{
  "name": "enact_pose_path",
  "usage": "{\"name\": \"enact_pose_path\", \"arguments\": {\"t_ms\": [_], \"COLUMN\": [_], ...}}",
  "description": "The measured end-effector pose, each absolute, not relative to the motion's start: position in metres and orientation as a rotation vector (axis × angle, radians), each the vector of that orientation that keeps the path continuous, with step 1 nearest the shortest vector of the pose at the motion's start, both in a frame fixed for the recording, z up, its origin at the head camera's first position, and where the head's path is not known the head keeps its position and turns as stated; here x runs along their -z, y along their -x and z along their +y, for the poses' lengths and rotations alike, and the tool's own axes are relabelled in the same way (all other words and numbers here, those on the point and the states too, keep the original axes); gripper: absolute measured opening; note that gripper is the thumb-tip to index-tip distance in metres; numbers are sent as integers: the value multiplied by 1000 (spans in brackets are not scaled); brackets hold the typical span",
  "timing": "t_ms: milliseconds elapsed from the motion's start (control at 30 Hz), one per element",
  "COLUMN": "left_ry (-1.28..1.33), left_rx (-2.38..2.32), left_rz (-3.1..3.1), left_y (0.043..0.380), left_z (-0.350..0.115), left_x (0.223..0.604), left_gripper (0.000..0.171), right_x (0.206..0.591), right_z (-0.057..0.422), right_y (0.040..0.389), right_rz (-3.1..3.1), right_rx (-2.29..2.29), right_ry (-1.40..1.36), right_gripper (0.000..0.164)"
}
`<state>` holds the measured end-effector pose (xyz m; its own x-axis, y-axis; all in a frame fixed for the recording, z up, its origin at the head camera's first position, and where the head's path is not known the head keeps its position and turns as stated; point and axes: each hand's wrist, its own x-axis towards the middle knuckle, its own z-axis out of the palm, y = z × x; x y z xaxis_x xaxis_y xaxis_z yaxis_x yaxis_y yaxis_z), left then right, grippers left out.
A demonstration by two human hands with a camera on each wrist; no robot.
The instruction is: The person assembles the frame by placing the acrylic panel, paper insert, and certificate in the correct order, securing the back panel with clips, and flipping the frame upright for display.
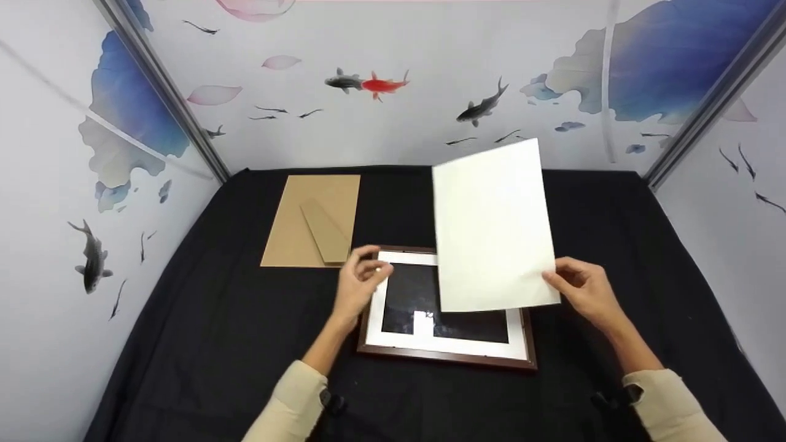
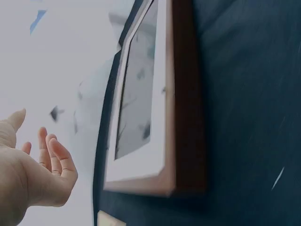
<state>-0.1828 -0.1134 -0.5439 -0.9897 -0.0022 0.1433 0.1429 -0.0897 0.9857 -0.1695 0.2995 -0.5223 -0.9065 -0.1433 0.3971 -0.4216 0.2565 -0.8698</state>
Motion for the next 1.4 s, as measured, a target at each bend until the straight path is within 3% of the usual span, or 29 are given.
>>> {"name": "enact_pose_path", "arguments": {"t_ms": [433,1033,1400], "left_ry": [298,503,548], "left_rx": [2112,2014,1928], "left_rz": [-2083,-2148,-2181], "left_y": [196,205,202], "left_z": [-131,-120,-124], "left_x": [524,524,492], "left_gripper": [46,46,46], "right_x": [447,428,420], "right_z": [310,309,305], "right_y": [169,173,175], "right_rz": [-2393,-2361,-2303], "right_rx": [-1298,-1202,-1091], "right_ry": [-799,-990,-1150], "right_gripper": [22,30,36]}}
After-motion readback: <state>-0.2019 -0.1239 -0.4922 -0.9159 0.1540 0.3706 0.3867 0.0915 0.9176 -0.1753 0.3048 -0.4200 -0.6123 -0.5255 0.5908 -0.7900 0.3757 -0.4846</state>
